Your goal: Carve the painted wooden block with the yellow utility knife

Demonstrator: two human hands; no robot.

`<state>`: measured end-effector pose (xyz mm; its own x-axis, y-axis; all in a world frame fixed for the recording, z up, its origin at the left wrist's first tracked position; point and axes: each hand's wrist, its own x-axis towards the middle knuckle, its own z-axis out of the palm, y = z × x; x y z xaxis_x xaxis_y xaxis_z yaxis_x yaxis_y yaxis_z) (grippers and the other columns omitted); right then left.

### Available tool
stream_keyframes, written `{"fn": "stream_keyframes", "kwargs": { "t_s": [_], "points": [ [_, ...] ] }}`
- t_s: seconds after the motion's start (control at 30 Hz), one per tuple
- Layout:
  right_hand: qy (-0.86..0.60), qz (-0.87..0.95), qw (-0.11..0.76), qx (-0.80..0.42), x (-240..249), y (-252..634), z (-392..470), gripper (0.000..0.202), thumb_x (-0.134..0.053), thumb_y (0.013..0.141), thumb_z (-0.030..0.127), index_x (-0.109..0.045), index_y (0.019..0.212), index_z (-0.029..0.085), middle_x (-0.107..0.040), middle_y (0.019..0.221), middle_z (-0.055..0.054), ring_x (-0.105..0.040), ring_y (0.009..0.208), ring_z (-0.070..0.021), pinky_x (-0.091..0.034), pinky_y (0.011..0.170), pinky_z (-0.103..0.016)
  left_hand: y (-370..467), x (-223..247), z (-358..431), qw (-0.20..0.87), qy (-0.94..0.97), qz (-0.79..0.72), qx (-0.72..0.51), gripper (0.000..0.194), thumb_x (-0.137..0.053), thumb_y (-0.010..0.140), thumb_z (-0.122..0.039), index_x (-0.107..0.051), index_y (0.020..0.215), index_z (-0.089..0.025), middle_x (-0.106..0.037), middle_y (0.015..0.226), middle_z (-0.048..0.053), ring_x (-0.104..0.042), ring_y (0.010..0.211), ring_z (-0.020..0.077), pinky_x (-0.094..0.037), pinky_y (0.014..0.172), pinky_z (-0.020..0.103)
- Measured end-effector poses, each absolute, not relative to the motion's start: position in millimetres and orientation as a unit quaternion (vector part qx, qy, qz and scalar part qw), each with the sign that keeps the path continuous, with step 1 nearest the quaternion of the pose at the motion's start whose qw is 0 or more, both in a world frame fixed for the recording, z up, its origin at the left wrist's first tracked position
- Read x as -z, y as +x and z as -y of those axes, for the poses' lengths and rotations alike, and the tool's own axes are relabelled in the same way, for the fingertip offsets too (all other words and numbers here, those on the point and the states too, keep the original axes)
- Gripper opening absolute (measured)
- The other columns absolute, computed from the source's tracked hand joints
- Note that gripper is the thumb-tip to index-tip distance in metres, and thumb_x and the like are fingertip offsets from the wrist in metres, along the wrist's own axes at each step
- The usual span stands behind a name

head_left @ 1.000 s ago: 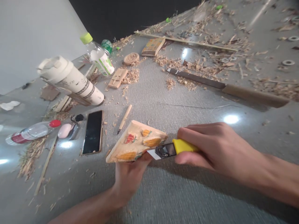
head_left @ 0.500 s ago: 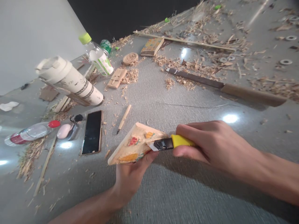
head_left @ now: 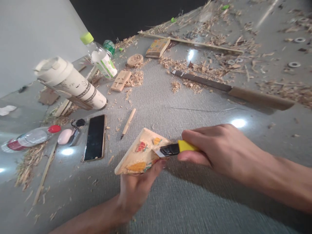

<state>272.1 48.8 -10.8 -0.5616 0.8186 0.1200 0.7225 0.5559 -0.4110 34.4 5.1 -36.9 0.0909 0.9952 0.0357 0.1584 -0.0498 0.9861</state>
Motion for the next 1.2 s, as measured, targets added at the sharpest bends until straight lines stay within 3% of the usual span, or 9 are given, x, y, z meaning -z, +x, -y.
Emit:
{"fn": "stream_keyframes", "kwargs": {
  "t_s": [0.17,0.47,0.77,1.2],
  "points": [
    [-0.457,0.869,0.184,-0.048,21,272,-49,0.061,-0.028,0.108,0.070,-0.051,0.078,0.022,-0.049,0.061,0.002,-0.039,0.050,-0.0130,-0.013,0.053,-0.032,41,32,-4,0.535,0.518,-0.506,-0.436,0.022,-0.080,0.093,-0.028,-0.083,0.114,-0.024,-0.083,0.117,0.005,-0.080,0.108,0.0238,-0.066,0.097,0.032],
    [-0.442,0.865,0.234,0.029,15,266,-56,0.052,-0.039,0.110,0.060,-0.052,0.078,0.021,-0.056,0.067,0.001,-0.050,0.056,-0.0139,-0.027,0.056,-0.030,38,50,-2,0.588,0.438,-0.483,-0.478,0.045,-0.081,0.093,-0.025,-0.071,0.137,-0.024,-0.082,0.117,0.006,-0.072,0.125,0.0272,-0.059,0.111,0.043],
    [-0.428,0.870,0.239,-0.057,16,275,-53,0.056,-0.038,0.108,0.067,-0.048,0.074,0.022,-0.047,0.059,0.004,-0.039,0.048,-0.0109,-0.017,0.049,-0.030,40,47,-7,0.580,0.442,-0.487,-0.481,0.028,-0.080,0.094,-0.028,-0.078,0.122,-0.027,-0.081,0.120,0.004,-0.072,0.125,0.0244,-0.058,0.112,0.039],
    [-0.438,0.860,0.198,-0.169,13,274,-56,0.061,-0.032,0.108,0.070,-0.048,0.073,0.022,-0.046,0.055,0.004,-0.042,0.042,-0.0100,-0.018,0.048,-0.030,38,49,-6,0.594,0.459,-0.469,-0.465,0.034,-0.077,0.097,-0.027,-0.076,0.131,-0.026,-0.081,0.124,0.005,-0.075,0.117,0.0213,-0.059,0.108,0.033]
  ]
}}
